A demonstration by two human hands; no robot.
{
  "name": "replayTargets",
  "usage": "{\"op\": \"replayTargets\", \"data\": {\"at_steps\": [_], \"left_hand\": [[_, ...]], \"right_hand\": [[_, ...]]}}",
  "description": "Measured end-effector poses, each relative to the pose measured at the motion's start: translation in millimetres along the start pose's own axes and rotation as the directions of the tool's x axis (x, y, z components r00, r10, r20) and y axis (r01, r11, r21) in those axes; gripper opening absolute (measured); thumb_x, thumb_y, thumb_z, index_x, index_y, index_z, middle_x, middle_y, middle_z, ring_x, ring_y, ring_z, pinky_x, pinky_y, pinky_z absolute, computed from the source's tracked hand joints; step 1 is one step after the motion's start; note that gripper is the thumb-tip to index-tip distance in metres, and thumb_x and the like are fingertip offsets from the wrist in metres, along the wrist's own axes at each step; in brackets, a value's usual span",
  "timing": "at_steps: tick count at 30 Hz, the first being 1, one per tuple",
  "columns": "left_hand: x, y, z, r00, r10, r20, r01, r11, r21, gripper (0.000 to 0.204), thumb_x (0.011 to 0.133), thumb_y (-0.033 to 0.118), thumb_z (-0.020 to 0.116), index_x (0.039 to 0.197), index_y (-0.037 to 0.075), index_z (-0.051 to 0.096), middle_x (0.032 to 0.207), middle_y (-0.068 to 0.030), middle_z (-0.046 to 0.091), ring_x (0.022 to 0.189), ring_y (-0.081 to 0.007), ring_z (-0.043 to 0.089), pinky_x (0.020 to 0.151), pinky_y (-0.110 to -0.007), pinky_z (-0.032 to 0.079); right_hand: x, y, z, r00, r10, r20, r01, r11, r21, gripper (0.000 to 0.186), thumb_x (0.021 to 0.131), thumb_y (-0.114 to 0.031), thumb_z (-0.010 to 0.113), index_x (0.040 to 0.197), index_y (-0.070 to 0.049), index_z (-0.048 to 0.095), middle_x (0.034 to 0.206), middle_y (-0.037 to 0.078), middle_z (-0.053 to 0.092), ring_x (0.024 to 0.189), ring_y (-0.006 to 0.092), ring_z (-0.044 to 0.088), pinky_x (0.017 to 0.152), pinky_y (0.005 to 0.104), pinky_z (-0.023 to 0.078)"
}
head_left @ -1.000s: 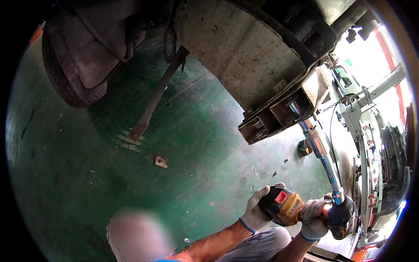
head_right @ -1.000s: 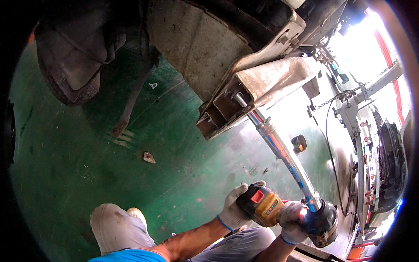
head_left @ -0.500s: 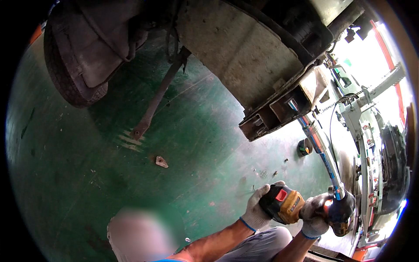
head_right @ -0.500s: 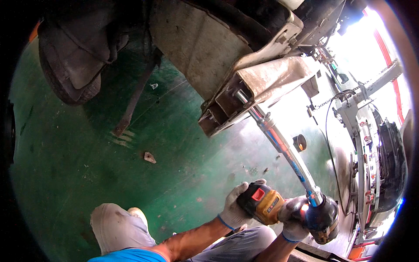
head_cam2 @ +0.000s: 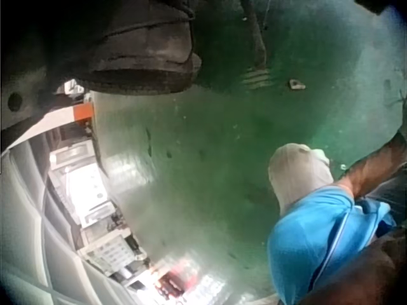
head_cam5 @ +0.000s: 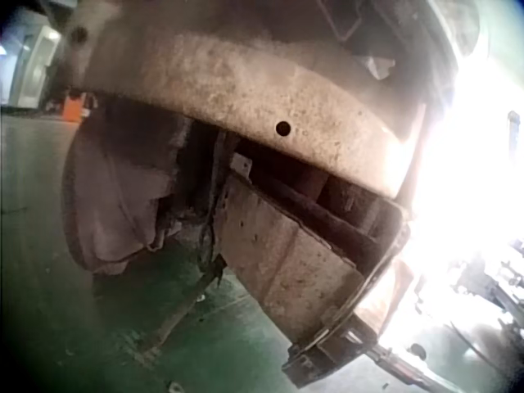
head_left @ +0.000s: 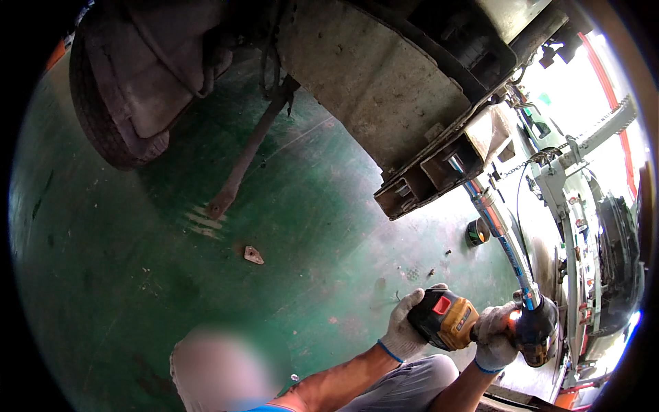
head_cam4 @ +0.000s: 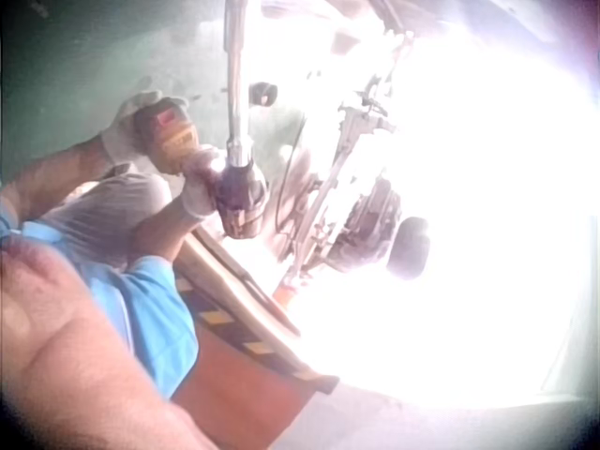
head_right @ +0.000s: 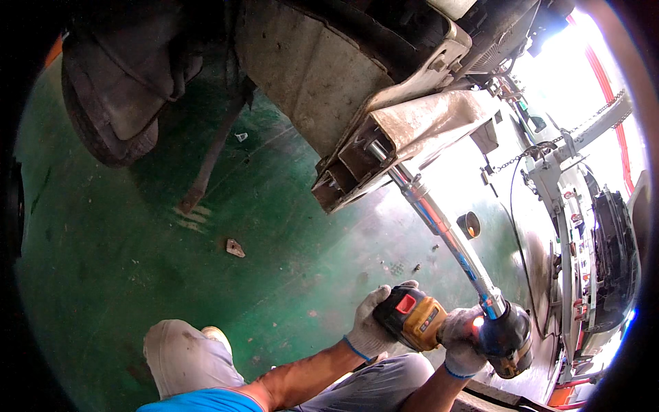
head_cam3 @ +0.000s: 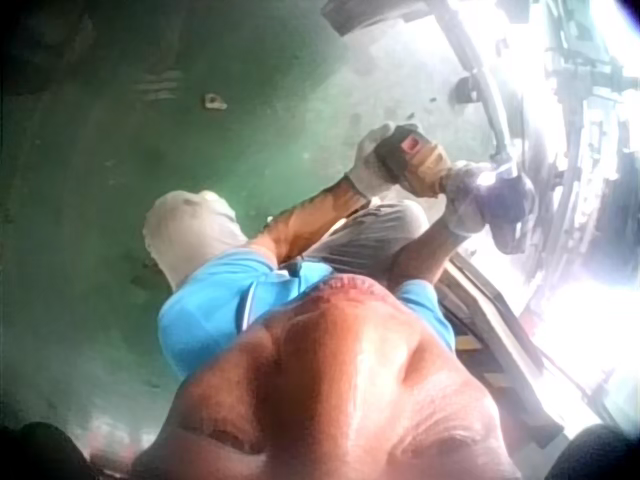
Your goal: The person inserts a threaded rod into a hole in a vehicle's undercarriage and then uses a power drill with a socket to tighten bolts. The person works on the underside of a vehicle in a workshop, handling bolts and a drill.
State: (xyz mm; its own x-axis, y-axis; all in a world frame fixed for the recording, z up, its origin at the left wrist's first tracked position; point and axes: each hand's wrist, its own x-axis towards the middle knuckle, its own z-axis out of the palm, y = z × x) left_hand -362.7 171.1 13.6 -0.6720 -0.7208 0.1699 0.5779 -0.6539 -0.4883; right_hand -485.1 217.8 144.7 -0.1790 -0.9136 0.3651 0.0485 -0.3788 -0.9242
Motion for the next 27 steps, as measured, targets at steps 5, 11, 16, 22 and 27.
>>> {"op": "replayTargets", "data": {"at_steps": [5,11,16,22,27], "left_hand": [[-1,-2,4,0.999,0.002,-0.034,-0.001,1.000,0.010,0.051,0.098,0.035,0.055,0.134,-0.001,0.051,0.120,-0.0166,0.065,0.111,-0.0302,0.064,0.099,-0.048,0.051],[2,-1,-3,1.000,-0.008,-0.006,0.008,1.000,0.014,0.053,0.097,0.037,0.055,0.135,0.001,0.051,0.122,-0.0158,0.065,0.113,-0.0303,0.063,0.101,-0.050,0.049],[3,-1,-4,1.000,-0.013,-0.003,0.013,1.000,0.012,0.052,0.097,0.037,0.056,0.135,0.002,0.051,0.123,-0.0165,0.064,0.113,-0.0317,0.063,0.101,-0.052,0.048],[2,1,-3,0.999,-0.006,-0.041,0.006,1.000,0.003,0.051,0.097,0.036,0.056,0.134,0.002,0.052,0.122,-0.0162,0.065,0.114,-0.0320,0.063,0.102,-0.053,0.048],[5,-4,1,0.998,0.006,-0.061,-0.004,0.999,0.032,0.050,0.096,0.036,0.056,0.133,0.002,0.053,0.121,-0.0155,0.065,0.114,-0.0322,0.062,0.102,-0.052,0.047]], "right_hand": [[1,-3,-9,0.999,0.035,0.022,-0.033,0.997,-0.075,0.045,0.090,-0.050,0.051,0.077,-0.007,0.050,0.059,0.007,0.049,0.050,0.0207,0.044,0.050,0.0333,0.037],[4,-8,0,0.999,0.016,0.030,-0.014,0.997,-0.077,0.031,0.084,-0.035,0.063,0.084,-0.006,0.054,0.067,0.008,0.055,0.054,0.0200,0.052,0.052,0.0322,0.044],[0,9,-13,0.946,-0.057,-0.320,0.003,0.986,-0.164,0.037,0.077,-0.024,0.081,0.097,-0.005,0.056,0.076,0.010,0.060,0.058,0.0211,0.059,0.053,0.0311,0.048],[6,-3,-18,0.981,0.181,-0.077,-0.166,0.971,0.172,0.050,0.072,-0.031,0.087,0.102,-0.003,0.057,0.080,0.015,0.062,0.058,0.0236,0.060,0.050,0.0320,0.050],[19,-16,5,0.982,0.080,0.170,-0.069,0.995,-0.070,0.032,0.075,-0.019,0.083,0.086,-0.006,0.055,0.070,0.012,0.058,0.043,0.0193,0.052,0.040,0.0321,0.043]]}}
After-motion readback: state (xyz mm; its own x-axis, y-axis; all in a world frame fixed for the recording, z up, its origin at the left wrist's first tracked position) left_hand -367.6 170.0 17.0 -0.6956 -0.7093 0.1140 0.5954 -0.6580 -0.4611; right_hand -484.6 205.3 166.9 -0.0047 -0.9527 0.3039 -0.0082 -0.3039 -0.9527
